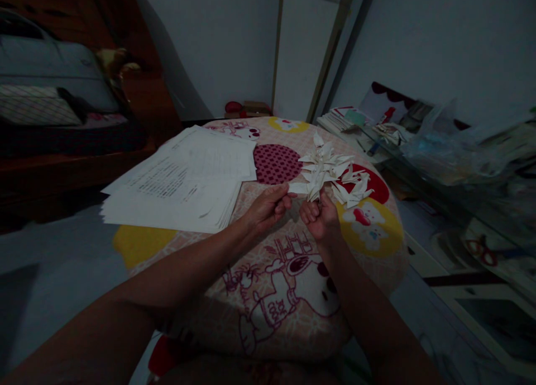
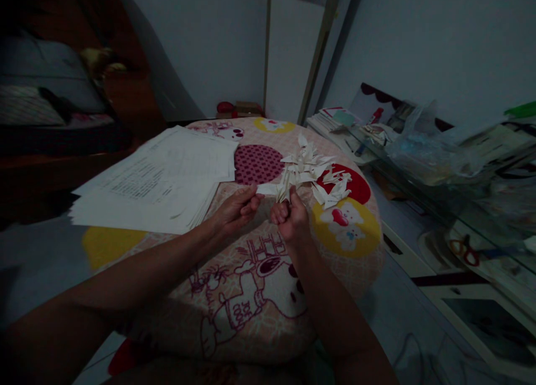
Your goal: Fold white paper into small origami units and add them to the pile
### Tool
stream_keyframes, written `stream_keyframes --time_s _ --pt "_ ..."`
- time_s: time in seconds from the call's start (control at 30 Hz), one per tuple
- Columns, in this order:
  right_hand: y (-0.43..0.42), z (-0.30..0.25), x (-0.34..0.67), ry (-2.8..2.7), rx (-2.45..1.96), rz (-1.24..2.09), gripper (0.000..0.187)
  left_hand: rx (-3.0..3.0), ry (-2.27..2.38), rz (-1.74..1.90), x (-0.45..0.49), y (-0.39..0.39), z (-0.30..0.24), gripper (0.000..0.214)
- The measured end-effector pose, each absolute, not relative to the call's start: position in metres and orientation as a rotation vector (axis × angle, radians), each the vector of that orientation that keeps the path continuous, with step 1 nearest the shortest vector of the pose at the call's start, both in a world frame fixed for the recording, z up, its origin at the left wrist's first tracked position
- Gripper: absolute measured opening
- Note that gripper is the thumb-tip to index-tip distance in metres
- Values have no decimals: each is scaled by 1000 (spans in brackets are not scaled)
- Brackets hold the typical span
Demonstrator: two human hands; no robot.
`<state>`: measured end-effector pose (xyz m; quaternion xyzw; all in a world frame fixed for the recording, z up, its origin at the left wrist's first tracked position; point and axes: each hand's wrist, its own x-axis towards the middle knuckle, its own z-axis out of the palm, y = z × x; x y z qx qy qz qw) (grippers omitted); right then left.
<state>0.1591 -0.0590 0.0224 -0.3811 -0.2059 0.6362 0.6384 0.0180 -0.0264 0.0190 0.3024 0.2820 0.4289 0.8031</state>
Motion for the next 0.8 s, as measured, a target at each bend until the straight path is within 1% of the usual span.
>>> stream_keyframes --time_s 0.07,0.2,0.37,0.5,0.6,0.7,0.8 --pt "-59 22 159 -477 -872 1452 51 646 614 926 18 -26 18 34" --pt "-58 20 159 -533 -906 1433 54 666 592 932 15 -23 16 44" --pt "-57 15 156 -608 -977 1226 52 785 528 882 9 -19 14 56" --pt "-56 9 154 -665 -1051 1033 42 957 531 905 13 -20 9 57" --pt "-56 5 153 -710 -1109 970 37 1083 590 941 18 -22 5 59" --pt "-57 3 151 -748 -1120 987 36 1146 638 956 20 -23 3 57" --pt "-59 3 149 -830 -1043 1012 40 1142 675 1032 19 -23 2 50"
